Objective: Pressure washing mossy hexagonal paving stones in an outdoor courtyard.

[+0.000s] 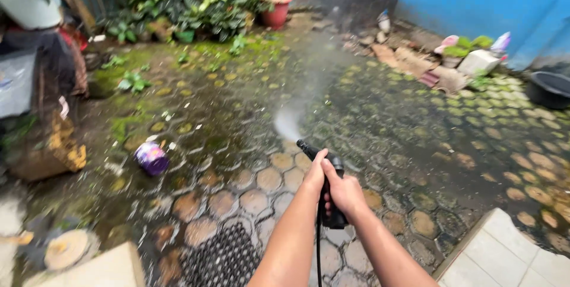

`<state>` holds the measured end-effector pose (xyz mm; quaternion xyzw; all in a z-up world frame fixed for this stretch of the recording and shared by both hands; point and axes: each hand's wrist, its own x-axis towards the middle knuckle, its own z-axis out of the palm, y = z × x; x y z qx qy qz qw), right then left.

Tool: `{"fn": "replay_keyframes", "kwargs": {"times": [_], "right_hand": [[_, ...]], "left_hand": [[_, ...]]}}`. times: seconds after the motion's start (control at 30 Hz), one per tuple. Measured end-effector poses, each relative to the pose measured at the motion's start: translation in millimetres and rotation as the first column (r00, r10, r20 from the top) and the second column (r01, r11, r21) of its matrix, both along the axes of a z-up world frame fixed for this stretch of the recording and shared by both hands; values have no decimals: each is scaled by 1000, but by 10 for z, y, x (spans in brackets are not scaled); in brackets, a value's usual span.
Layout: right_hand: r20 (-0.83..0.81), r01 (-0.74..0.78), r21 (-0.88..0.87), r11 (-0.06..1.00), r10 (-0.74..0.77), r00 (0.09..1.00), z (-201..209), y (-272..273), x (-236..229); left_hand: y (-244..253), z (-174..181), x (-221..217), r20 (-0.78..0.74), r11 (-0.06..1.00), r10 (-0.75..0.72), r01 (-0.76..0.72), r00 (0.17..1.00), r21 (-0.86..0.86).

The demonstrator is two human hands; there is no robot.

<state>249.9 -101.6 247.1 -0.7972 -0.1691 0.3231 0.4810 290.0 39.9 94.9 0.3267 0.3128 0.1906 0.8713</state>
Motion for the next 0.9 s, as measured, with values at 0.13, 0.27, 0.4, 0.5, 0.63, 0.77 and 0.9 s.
{"fn": "replay_keyframes", "kwargs": {"times": [0.13, 0.27, 0.4, 0.5, 0.63, 0.77, 0.9], "right_hand": [[-11, -61, -87, 994, 60, 998, -94, 111, -59], [-54, -143, -67, 987, 140, 989, -277, 227, -103], [-50, -202, -79, 976, 198, 979, -279, 427, -197], [-81, -204, -92, 975, 196, 977, -307, 611, -288], [-107, -208, -110, 972, 197, 975, -362, 873, -408], [-114, -228, -168, 959, 210, 971, -447, 1155, -527], [-132, -233, -206, 950, 209, 969, -515, 1408, -653]], "left_hand": [[-13, -55, -320, -206, 996, 67, -54, 976, 72], [22, -319, -525, -212, 999, -42, 42, 976, -8], [149, -279, -740, -127, 997, -77, 74, 989, -30], [235, -124, -955, -121, 1000, 19, -19, 992, 3], [465, -270, -1144, -162, 998, -14, 5, 987, -58], [665, -238, -1374, -159, 1000, -22, 21, 987, -9], [793, -165, -1581, -196, 1000, 3, -3, 981, 3]]}}
